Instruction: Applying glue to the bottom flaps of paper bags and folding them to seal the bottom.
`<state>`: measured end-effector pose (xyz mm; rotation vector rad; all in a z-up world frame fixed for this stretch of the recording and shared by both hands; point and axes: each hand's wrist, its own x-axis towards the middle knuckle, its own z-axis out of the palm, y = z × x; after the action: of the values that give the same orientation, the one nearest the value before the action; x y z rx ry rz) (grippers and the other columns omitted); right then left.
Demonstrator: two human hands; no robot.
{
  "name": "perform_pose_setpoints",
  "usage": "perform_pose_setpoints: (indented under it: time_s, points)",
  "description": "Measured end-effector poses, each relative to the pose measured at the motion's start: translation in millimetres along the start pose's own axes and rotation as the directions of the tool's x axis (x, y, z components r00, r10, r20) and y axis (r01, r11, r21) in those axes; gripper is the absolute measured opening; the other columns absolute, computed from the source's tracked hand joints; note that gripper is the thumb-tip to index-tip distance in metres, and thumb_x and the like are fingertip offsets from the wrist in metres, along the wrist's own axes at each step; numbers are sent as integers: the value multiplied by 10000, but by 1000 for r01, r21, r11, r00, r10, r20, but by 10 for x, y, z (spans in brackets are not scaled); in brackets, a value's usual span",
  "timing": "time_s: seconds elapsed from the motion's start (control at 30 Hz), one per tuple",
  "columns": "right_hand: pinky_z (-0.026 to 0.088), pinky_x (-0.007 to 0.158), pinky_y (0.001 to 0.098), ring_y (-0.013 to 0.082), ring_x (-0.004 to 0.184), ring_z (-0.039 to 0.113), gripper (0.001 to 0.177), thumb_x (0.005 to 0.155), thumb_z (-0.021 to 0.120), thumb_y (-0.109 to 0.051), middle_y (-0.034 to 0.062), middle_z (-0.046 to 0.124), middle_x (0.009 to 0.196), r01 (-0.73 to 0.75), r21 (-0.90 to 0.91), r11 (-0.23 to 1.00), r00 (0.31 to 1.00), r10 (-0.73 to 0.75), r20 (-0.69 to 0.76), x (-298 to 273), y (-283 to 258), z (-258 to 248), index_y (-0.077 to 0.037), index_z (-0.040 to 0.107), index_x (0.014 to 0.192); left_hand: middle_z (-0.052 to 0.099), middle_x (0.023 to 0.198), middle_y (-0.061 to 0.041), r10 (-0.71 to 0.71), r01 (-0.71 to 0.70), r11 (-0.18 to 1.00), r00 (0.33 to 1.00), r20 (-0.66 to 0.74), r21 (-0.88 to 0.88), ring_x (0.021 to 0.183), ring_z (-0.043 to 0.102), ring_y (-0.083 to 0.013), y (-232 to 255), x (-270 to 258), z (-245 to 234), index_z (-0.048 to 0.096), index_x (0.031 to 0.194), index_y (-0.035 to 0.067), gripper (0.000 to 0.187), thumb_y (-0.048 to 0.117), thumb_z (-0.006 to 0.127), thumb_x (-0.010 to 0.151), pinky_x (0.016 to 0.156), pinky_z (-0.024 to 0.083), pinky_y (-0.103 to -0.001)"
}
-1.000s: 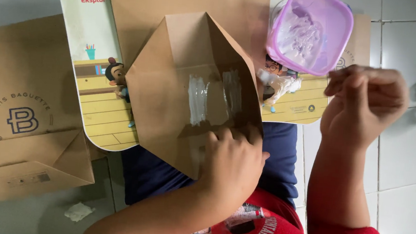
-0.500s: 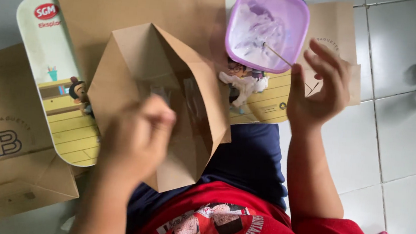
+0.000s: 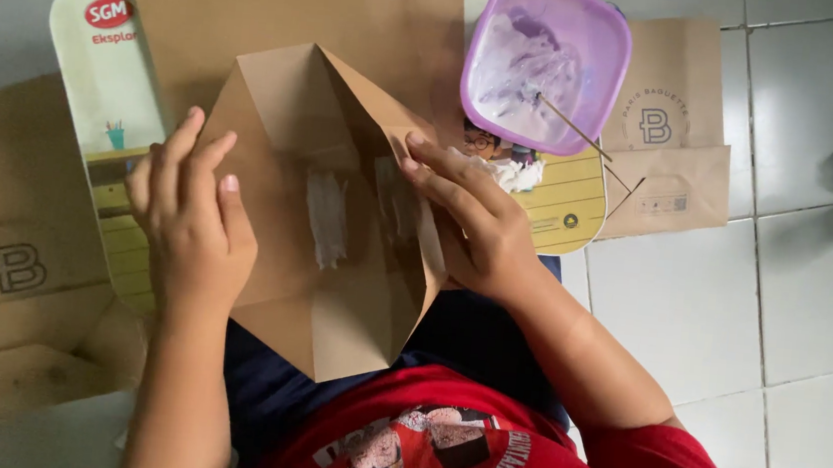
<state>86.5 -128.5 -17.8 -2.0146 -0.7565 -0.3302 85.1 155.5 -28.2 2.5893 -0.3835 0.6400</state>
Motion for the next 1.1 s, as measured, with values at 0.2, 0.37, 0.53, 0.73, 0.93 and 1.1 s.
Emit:
perform_pose_setpoints:
  time_s: [0.2, 0.37, 0.53, 0.73, 0.93, 1.1]
  points:
    - [576, 952, 533, 470, 1171, 677, 310, 995, 559, 45, 271, 668, 1280, 116, -25, 993, 989, -117, -89, 250, -50, 340, 43, 680, 1280, 586, 1476, -200, -14, 14, 1000, 1000, -24, -19, 1250, 566, -425, -46, -84, 107, 617, 1391, -40, 372, -59, 514, 1034, 1103, 421, -506]
    - [566, 993, 503, 436, 1257, 642, 343, 1026, 530, -25, 223, 655, 1366, 82, -106, 991, 997, -81, 12, 242, -12, 480, -8, 666, 1340, 536, 1524, -215, -15, 15, 999, 1000, 5, -50, 1373, 511, -418, -142, -205, 263, 572, 1457, -25, 441, -7, 546, 1017, 1161, 397, -488]
    - [449, 1105, 496, 406, 1414, 513, 409, 1090, 516, -175, 214, 570, 1503, 71, -316, 946, 992, -33, 123, 171, 22, 510, -12, 587, 1458, 367, 1652, -162, -68, 79, 993, 991, 113, -93, 1527, 312, -348, -107, -262, 314, 469, 1571, 31, 500, 173, 456, 1092, 1231, 277, -456]
    - [230, 1255, 514, 406, 1586, 152, 1012, 982, 88, -744, 246, 189, 1709, 24, -628, 778, 914, 237, 329, 137, 96, 606, 8, 226, 1645, 270, 1713, -93, -107, 62, 983, 959, 262, 175, 1571, 250, -290, -29, -247, 303, 355, 1645, 96, 644, 411, 386, 1085, 1232, 190, -480]
    - [244, 1238, 525, 405, 1581, 179, 1097, 927, 36, -807, 240, 202, 1709, 70, -728, 682, 893, 282, 350, 182, 20, 626, 6, 194, 1646, 293, 1711, -53, -123, 72, 975, 963, 240, 208, 1565, 279, -245, -21, -249, 342, 376, 1638, 122, 623, 423, 327, 1094, 1236, 158, -460]
    - [200, 1238, 591, 402, 1592, 142, 1163, 876, 63, -845, 246, 142, 1719, 72, -725, 685, 834, 357, 420, 110, -45, 563, 22, 152, 1645, 309, 1706, -39, -132, 76, 970, 963, 236, 230, 1564, 276, -235, -26, -255, 357, 392, 1634, 139, 638, 412, 432, 1059, 1232, 172, -461]
